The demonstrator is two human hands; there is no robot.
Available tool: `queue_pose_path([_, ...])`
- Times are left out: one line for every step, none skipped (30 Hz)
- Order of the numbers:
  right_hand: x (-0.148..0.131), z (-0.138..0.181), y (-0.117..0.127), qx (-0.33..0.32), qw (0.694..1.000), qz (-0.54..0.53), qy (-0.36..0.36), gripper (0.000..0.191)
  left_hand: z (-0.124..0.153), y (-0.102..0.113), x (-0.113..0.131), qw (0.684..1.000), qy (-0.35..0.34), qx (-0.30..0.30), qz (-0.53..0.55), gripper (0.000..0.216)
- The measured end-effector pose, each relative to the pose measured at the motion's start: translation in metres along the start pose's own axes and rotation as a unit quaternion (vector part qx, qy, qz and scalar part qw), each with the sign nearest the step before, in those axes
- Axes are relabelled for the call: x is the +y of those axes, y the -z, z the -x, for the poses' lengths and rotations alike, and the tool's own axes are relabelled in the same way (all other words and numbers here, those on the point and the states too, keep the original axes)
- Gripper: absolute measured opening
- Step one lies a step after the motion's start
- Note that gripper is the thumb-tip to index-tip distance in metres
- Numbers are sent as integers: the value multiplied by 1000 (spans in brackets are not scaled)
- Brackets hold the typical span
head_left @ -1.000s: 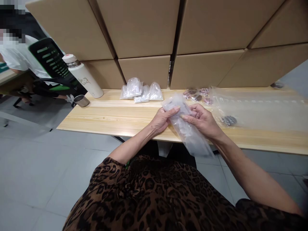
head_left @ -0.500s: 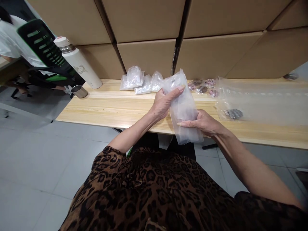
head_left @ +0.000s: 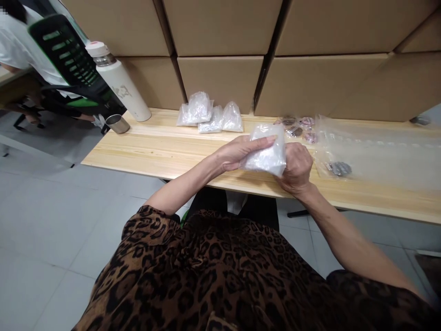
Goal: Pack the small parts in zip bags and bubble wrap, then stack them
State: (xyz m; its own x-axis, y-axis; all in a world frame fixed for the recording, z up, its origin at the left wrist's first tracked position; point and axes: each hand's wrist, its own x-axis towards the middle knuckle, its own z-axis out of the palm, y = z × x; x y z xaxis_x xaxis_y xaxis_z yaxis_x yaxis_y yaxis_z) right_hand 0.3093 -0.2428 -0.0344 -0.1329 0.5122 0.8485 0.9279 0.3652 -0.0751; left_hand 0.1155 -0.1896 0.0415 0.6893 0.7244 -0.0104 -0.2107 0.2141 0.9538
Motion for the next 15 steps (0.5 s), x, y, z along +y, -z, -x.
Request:
queue_pose_path([3, 2, -6, 29, 999, 20, 9, 37, 4, -2, 2, 1000, 2, -8, -24, 42])
queue_pose_path([5, 3, -11, 53, 998, 28, 17, 33, 7, -4, 4, 998, -8, -9, -59, 46])
queue_pose_path([6, 3, -15, 74, 997, 26, 23, 31, 9, -5, 6, 994, -31, 3, -103, 48])
queue_pose_path([7, 2, -17, 91, 995, 18, 26, 29, 12, -5, 8, 987, -63, 25, -147, 51])
queue_pose_path([7, 1, -18, 104, 994, 6, 24, 28, 13, -5, 10, 979, -90, 51, -177, 53])
queue_pose_path([6, -1, -18, 113, 993, -7, 15, 29, 15, -4, 10, 975, -100, 70, -185, 55])
queue_pose_path([4, -3, -18, 111, 994, -22, -2, 29, 16, -4, 10, 979, -92, 77, -166, 59])
queue_pose_path([2, -4, -16, 101, 994, -38, -23, 30, 16, -3, 9, 988, -69, 70, -122, 63])
queue_pose_path([-1, -6, -15, 88, 994, -52, -44, 30, 17, -2, 8, 996, -40, 56, -64, 69])
queue_pose_path([-3, -7, -14, 74, 993, -66, -62, 30, 16, 0, 6, 999, -14, 43, -11, 75])
queue_pose_path([-5, -9, -13, 61, 993, -76, -71, 32, 16, 3, 4, 999, -2, 45, 28, 82])
queue_pose_path([-6, -12, -14, 49, 993, -85, -70, 37, 14, 6, 2, 997, -6, 64, 51, 90])
queue_pose_path([-7, -15, -15, 39, 993, -90, -59, 43, 11, 11, 1, 993, -22, 98, 63, 98])
queue_pose_path([-7, -21, -18, 23, 994, -94, -41, 48, 7, 17, 0, 988, -44, 137, 64, 107])
queue_pose_path([-7, -27, -22, -2, 995, -97, -25, 50, 2, 25, 1, 982, -67, 168, 61, 114])
